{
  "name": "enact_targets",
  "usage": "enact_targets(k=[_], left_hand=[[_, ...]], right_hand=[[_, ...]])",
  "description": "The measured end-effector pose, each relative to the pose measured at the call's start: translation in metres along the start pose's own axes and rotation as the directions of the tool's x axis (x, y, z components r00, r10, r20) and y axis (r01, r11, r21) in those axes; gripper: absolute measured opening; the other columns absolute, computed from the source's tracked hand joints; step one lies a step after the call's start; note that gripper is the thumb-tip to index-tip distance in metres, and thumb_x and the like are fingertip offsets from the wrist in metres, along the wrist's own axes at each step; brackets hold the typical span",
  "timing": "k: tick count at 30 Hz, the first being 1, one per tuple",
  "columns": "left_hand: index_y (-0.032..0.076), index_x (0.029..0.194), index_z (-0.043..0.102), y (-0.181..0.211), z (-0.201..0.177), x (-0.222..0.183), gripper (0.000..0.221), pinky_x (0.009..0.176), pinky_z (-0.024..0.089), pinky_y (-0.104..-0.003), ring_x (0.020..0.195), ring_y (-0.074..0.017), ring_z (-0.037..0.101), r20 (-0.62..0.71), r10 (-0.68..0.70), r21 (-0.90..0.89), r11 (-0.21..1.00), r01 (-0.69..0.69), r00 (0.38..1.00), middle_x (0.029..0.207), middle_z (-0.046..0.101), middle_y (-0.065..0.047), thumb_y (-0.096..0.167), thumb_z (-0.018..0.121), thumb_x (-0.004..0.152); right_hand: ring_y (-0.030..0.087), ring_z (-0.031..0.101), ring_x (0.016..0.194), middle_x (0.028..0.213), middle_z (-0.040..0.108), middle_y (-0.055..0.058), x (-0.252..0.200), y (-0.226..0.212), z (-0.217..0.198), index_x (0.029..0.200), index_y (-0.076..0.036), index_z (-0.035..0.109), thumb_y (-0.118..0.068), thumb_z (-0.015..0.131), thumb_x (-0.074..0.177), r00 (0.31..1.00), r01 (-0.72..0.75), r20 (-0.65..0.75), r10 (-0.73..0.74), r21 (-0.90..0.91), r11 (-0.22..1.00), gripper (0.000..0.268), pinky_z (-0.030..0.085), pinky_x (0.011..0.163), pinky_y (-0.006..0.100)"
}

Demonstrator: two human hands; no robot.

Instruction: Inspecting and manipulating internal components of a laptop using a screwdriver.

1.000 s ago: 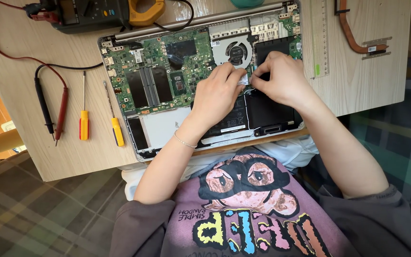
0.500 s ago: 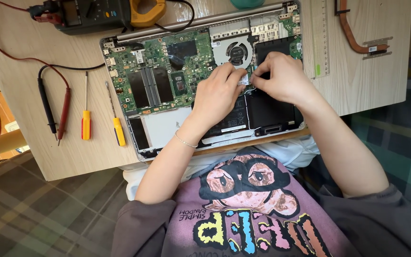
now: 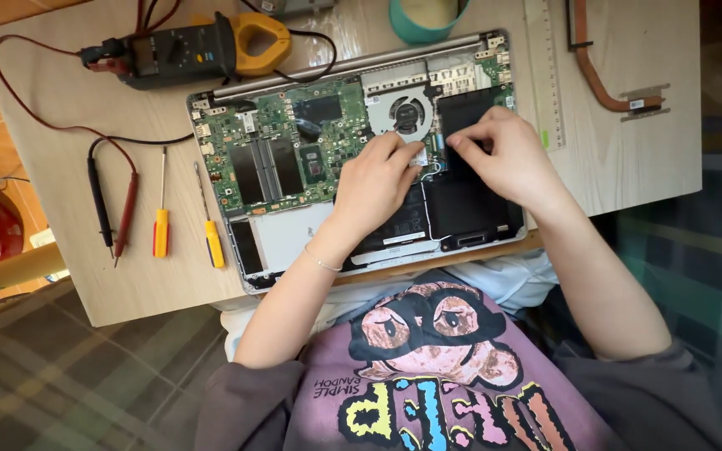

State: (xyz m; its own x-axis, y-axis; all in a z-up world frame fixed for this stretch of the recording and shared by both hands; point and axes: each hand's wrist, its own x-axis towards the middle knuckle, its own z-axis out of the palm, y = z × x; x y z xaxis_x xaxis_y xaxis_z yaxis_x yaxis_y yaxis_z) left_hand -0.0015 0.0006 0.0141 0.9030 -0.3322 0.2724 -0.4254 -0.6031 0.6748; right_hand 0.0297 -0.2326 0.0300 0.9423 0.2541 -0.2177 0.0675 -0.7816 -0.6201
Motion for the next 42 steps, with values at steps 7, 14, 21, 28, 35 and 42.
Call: enact_targets(k=[7, 14, 21, 28, 35, 42], left_hand=[[0.008, 0.119, 0.071, -0.001, -0.001, -0.001, 0.025, 0.077, 0.057, -0.038, 0.096, -0.0266, 0.066, 0.018, 0.009, 0.000, 1.000, -0.009, 1.000, 0.099, 0.062, -0.006, 0.012, 0.071, 0.093], [0.009, 0.116, 0.073, -0.001, -0.004, -0.009, 0.035, 0.074, 0.057, -0.036, 0.095, -0.0253, 0.064, 0.035, 0.062, 0.109, 0.992, -0.065, 0.997, 0.100, 0.062, -0.006, 0.004, 0.069, 0.081], [0.007, 0.113, 0.073, 0.011, -0.006, -0.006, 0.038, 0.071, 0.055, -0.034, 0.093, -0.0259, 0.060, 0.022, 0.087, 0.190, 0.978, -0.089, 0.996, 0.097, 0.058, -0.007, 0.008, 0.070, 0.076], [0.005, 0.115, 0.072, 0.017, -0.006, -0.014, 0.033, 0.075, 0.055, -0.036, 0.097, -0.0277, 0.060, -0.028, 0.035, 0.240, 0.970, -0.027, 0.999, 0.099, 0.057, -0.009, 0.011, 0.067, 0.083], [0.006, 0.117, 0.070, 0.021, -0.046, -0.055, 0.034, 0.089, 0.054, -0.042, 0.106, -0.0308, 0.062, -0.080, -0.008, 0.065, 0.998, 0.013, 0.997, 0.111, 0.061, -0.010, 0.008, 0.071, 0.083], [0.009, 0.109, 0.074, 0.000, -0.110, -0.095, 0.022, 0.081, 0.056, -0.041, 0.098, -0.0300, 0.066, -0.164, -0.188, 0.091, 0.975, 0.205, 0.968, 0.105, 0.067, -0.010, 0.008, 0.074, 0.087]], right_hand=[[0.027, 0.057, 0.102, 0.099, 0.057, 0.006, -0.056, -0.046, 0.027, 0.118, -0.017, 0.078, -0.020, 0.072, 0.094, 0.904, 0.168, -0.320, -0.284, -0.345, 0.924, 0.025, 0.040, 0.096, 0.047], [0.025, 0.050, 0.099, 0.100, 0.052, 0.007, -0.064, -0.054, 0.073, 0.131, -0.006, 0.070, -0.027, 0.071, 0.095, 0.901, 0.181, -0.274, -0.335, -0.465, 0.866, 0.041, 0.033, 0.095, 0.049], [0.026, 0.051, 0.106, 0.107, 0.055, 0.009, -0.066, -0.046, 0.095, 0.136, 0.002, 0.063, -0.032, 0.070, 0.094, 0.897, 0.143, -0.308, -0.318, -0.477, 0.867, 0.054, 0.031, 0.094, 0.048], [0.029, 0.051, 0.107, 0.108, 0.056, 0.012, -0.065, -0.051, 0.100, 0.142, 0.006, 0.059, -0.035, 0.069, 0.088, 0.884, 0.173, -0.294, -0.364, -0.517, 0.838, 0.068, 0.031, 0.094, 0.048], [0.027, 0.052, 0.107, 0.107, 0.056, 0.011, -0.065, -0.063, 0.103, 0.141, 0.003, 0.061, -0.036, 0.065, 0.095, 0.913, 0.079, -0.271, -0.304, -0.614, 0.785, 0.060, 0.032, 0.096, 0.048], [0.028, 0.050, 0.104, 0.105, 0.054, 0.012, -0.066, -0.069, 0.102, 0.142, 0.006, 0.061, -0.035, 0.063, 0.097, 0.925, 0.024, -0.261, -0.275, -0.683, 0.730, 0.061, 0.033, 0.097, 0.048]])
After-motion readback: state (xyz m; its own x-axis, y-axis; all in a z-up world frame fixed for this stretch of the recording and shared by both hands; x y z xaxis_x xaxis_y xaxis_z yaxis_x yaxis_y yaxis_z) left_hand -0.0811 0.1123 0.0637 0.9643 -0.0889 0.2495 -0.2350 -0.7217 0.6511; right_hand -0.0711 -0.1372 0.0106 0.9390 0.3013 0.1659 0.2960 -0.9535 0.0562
